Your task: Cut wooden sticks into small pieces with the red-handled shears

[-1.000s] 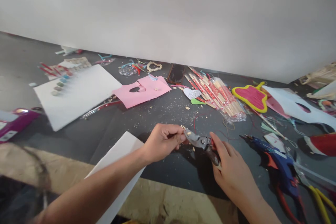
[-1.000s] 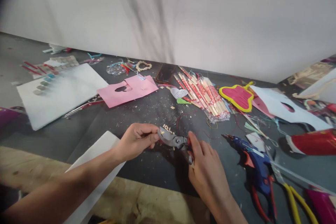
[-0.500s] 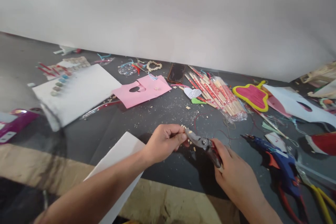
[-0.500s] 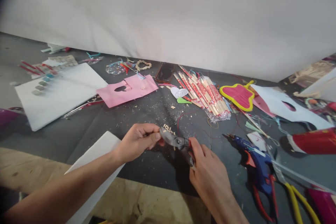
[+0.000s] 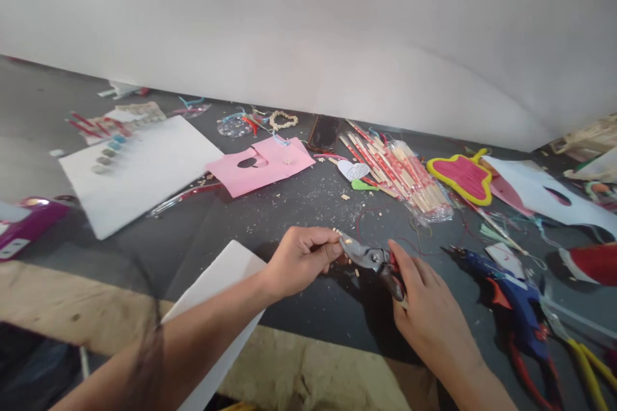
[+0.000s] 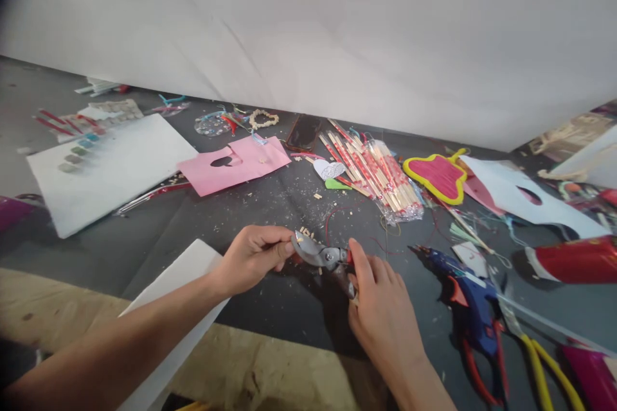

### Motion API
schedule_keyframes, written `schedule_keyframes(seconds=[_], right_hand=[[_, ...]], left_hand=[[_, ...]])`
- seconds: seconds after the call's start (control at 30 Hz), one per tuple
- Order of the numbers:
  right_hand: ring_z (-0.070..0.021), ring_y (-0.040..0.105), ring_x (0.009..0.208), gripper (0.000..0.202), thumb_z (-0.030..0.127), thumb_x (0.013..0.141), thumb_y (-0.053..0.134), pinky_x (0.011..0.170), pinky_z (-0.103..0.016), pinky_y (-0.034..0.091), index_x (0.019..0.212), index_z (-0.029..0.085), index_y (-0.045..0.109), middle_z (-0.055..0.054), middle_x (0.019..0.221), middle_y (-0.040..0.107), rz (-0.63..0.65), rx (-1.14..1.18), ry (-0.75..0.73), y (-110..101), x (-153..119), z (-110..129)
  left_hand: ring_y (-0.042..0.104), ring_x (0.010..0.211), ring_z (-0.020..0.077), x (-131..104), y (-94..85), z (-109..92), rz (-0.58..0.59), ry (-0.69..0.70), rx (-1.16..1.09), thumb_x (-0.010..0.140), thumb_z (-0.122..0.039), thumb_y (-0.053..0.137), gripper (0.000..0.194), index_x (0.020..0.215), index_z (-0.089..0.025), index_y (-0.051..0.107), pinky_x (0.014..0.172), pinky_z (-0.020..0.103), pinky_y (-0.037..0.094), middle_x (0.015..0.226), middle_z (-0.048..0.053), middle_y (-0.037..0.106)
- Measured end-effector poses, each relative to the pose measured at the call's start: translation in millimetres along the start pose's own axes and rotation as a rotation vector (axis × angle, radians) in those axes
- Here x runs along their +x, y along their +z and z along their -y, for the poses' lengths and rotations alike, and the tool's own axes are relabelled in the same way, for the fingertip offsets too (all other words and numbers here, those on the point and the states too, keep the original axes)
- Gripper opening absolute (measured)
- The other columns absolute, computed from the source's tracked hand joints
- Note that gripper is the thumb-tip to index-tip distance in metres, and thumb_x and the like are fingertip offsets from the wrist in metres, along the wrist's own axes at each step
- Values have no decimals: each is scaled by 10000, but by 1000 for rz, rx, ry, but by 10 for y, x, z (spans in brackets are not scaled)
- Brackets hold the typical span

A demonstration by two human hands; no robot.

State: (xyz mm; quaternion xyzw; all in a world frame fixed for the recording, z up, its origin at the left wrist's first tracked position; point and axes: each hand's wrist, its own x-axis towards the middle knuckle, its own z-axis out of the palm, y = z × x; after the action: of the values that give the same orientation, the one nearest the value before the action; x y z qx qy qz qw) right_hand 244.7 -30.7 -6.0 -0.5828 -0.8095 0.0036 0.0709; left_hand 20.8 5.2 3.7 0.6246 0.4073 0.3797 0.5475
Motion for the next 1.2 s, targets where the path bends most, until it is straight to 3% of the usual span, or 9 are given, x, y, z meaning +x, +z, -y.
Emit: schedule_keyframes(seconds=[0.17, 0.4, 0.63, 0.9, 1.2], right_hand=[[-203, 586, 873, 557, 133, 756, 426, 734, -318, 482, 1302, 186, 327, -88, 1014, 604, 28, 33, -21, -4, -22, -6], [-191, 616, 809, 554, 111, 710, 422, 680, -291, 486, 1252, 211, 369, -70, 985, 627, 59, 13, -14, 6, -76, 6], [-220, 588, 866, 520, 185, 787, 440, 716, -331, 477, 1294, 196, 324, -85, 1013, 602, 11, -36, 8, 18, -12, -4], [-233, 541, 921, 592, 176, 796, 450, 777, -375, 453, 1350, 196, 241, -96, 1033, 567, -19, -24, -22, 7, -26, -28], [-200, 577, 852, 601, 111, 732, 428, 729, -314, 477, 1316, 194, 312, -80, 993, 590, 36, 55, -54, -20, -50, 3]], left_hand=[[390, 471, 53, 9, -31, -41, 50, -30, -47, 840, -268, 476, 266, 679, -105, 610, 464, 169, 302, 535, -22, 489], [360, 458, 55, -1, 2, -37, 35, -93, -88, 844, -280, 464, 286, 664, -106, 601, 454, 173, 294, 495, -32, 462], [445, 485, 54, 19, 50, -32, -71, -82, 17, 840, -260, 457, 236, 704, -128, 597, 486, 157, 346, 567, -28, 535], [384, 443, 37, 11, -11, 32, 139, -122, -155, 853, -297, 442, 266, 687, -123, 555, 434, 155, 307, 626, 14, 597], [343, 397, 33, 21, -57, -22, 193, -189, -226, 805, -345, 515, 262, 703, -108, 561, 389, 171, 251, 577, 28, 589]])
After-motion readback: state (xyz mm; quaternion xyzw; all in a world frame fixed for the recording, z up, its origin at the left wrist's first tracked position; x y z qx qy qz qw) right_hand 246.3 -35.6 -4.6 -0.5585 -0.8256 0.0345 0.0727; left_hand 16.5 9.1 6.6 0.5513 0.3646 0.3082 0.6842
